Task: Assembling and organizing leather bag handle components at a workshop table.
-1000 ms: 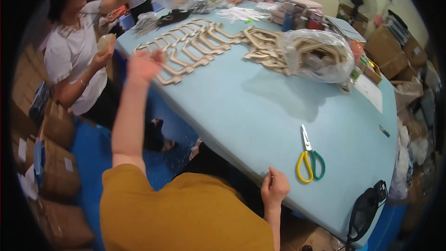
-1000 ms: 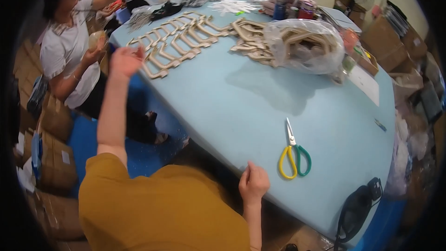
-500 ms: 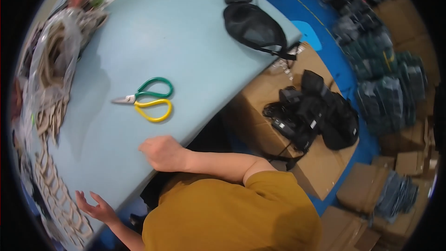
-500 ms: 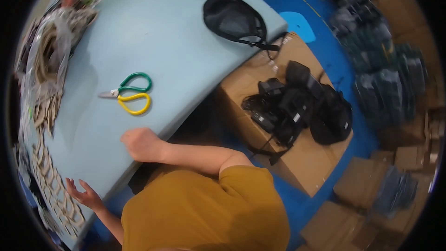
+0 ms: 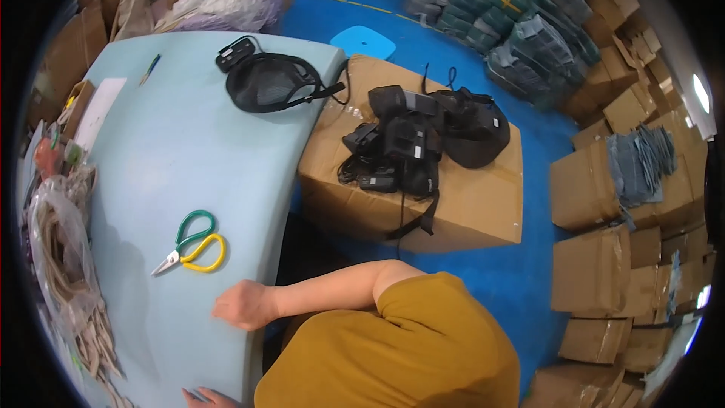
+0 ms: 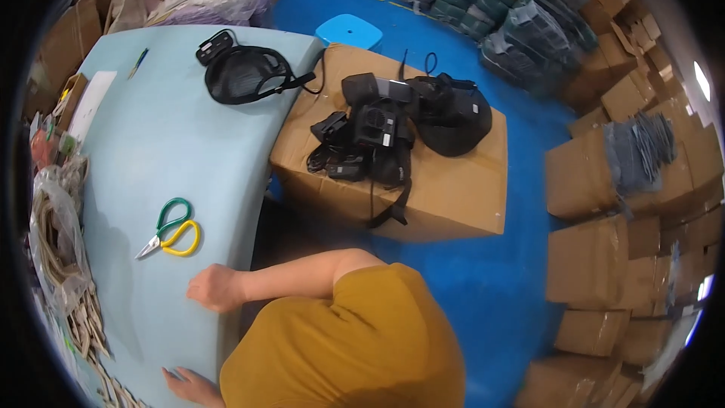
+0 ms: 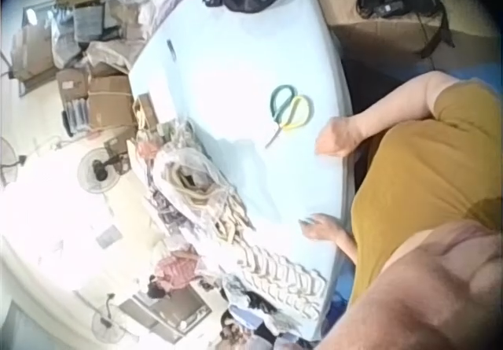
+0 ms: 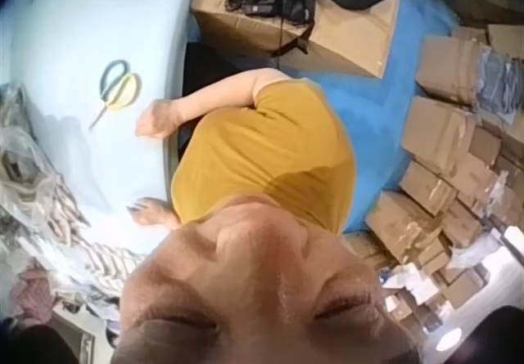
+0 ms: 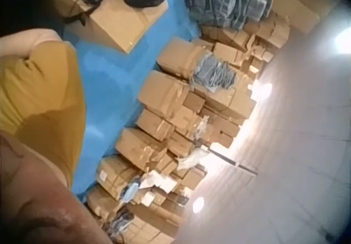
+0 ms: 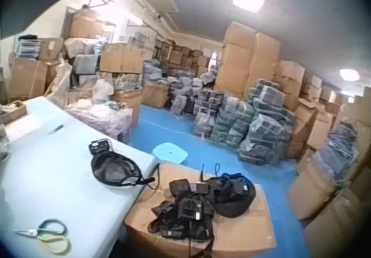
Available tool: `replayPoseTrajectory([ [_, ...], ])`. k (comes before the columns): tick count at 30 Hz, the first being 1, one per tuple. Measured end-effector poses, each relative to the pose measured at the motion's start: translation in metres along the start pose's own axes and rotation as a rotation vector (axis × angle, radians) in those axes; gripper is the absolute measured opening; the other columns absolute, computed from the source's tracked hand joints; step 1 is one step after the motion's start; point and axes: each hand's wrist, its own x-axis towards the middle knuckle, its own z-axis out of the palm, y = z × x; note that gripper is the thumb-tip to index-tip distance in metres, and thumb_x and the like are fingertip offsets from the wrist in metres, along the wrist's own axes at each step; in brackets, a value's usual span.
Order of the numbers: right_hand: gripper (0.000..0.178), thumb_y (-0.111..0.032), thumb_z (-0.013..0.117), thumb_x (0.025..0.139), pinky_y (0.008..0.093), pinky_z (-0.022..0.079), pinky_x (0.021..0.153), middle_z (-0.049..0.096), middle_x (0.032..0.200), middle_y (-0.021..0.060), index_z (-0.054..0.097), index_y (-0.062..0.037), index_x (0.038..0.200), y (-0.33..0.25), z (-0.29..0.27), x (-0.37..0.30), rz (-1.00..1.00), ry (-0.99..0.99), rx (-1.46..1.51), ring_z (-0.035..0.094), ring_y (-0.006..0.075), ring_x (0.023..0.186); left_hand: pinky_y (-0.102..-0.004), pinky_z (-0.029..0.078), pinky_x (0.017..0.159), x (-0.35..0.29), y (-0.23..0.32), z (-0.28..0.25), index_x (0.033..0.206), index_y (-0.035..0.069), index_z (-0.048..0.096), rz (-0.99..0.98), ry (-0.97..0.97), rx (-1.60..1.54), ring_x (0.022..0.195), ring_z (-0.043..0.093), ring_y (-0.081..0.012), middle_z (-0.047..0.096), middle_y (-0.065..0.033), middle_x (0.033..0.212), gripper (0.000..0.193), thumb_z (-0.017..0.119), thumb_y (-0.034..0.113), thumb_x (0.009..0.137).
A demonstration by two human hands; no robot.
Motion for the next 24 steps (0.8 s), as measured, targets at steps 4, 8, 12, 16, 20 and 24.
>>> replayPoseTrajectory([
  [4, 0.004, -0.011, 0.056, 0.077, 0.0357, 0.047, 0.053, 0.053, 0.065, 0.0076, 0.055, -0.0089, 0.08, -0.003, 0.001, 0.008, -0.004, 0.002, -0.018, 0.057, 0.0261, 0.062, -0.0425, 0.041, 0.099, -0.009, -0.044, 0.019, 0.134, -0.004, 0.044, -0.024, 0.075, -0.18, 0.115, 0.05, -0.0338, 0.048, -0.0211, 0.13, 0.044, 0.052, 0.01, 0.092],
  [8, 0.015, -0.003, 0.062, 0.077, 0.0369, 0.046, 0.05, 0.054, 0.065, 0.0087, 0.061, -0.0063, 0.091, 0.001, -0.004, 0.009, 0.013, -0.032, -0.028, 0.057, 0.0266, 0.059, -0.0386, 0.042, 0.096, -0.008, -0.015, 0.015, 0.125, -0.003, 0.05, -0.175, 0.126, -0.382, 0.107, 0.053, -0.0286, 0.053, -0.0179, 0.119, 0.037, 0.052, 0.002, 0.089],
  [12, 0.014, -0.003, 0.062, 0.078, 0.038, 0.045, 0.052, 0.055, 0.067, 0.0092, 0.063, -0.0067, 0.092, -0.011, 0.0, 0.012, 0.012, -0.094, -0.018, 0.057, 0.0277, 0.061, -0.0404, 0.045, 0.091, -0.019, -0.001, -0.011, 0.116, -0.001, 0.054, -0.098, 0.272, -0.266, 0.104, 0.054, -0.0339, 0.056, -0.0189, 0.112, 0.034, 0.054, -0.004, 0.082],
  [16, 0.016, -0.003, 0.062, 0.079, 0.0376, 0.045, 0.055, 0.057, 0.07, 0.0098, 0.065, -0.0061, 0.095, -0.015, -0.005, 0.016, 0.021, -0.192, -0.053, 0.057, 0.0276, 0.061, -0.0405, 0.047, 0.086, -0.016, 0.014, -0.016, 0.11, 0.001, 0.056, -0.099, 0.356, -0.276, 0.099, 0.056, -0.0358, 0.056, -0.0189, 0.107, 0.031, 0.055, -0.005, 0.079],
  [20, 0.023, -0.005, 0.061, 0.081, 0.0394, 0.047, 0.06, 0.059, 0.078, 0.012, 0.062, -0.0057, 0.104, -0.026, -0.009, 0.036, 0.162, -0.41, 0.101, 0.058, 0.0308, 0.068, -0.0391, 0.051, 0.077, -0.021, 0.021, -0.024, 0.103, 0.003, 0.06, -0.139, 0.385, -0.293, 0.091, 0.059, -0.0346, 0.057, -0.0169, 0.105, 0.027, 0.057, -0.005, 0.077],
  [24, 0.04, -0.011, 0.064, 0.081, 0.0472, 0.042, 0.092, 0.053, 0.117, 0.0205, 0.054, -0.0021, 0.119, 0.004, -0.005, 0.067, -0.131, -0.295, -0.216, 0.05, 0.0389, 0.108, -0.0374, 0.053, 0.075, -0.019, 0.024, -0.021, 0.098, 0.004, 0.062, -0.203, 0.339, -0.344, 0.09, 0.061, -0.0322, 0.058, -0.0151, 0.104, 0.024, 0.059, -0.004, 0.077],
])
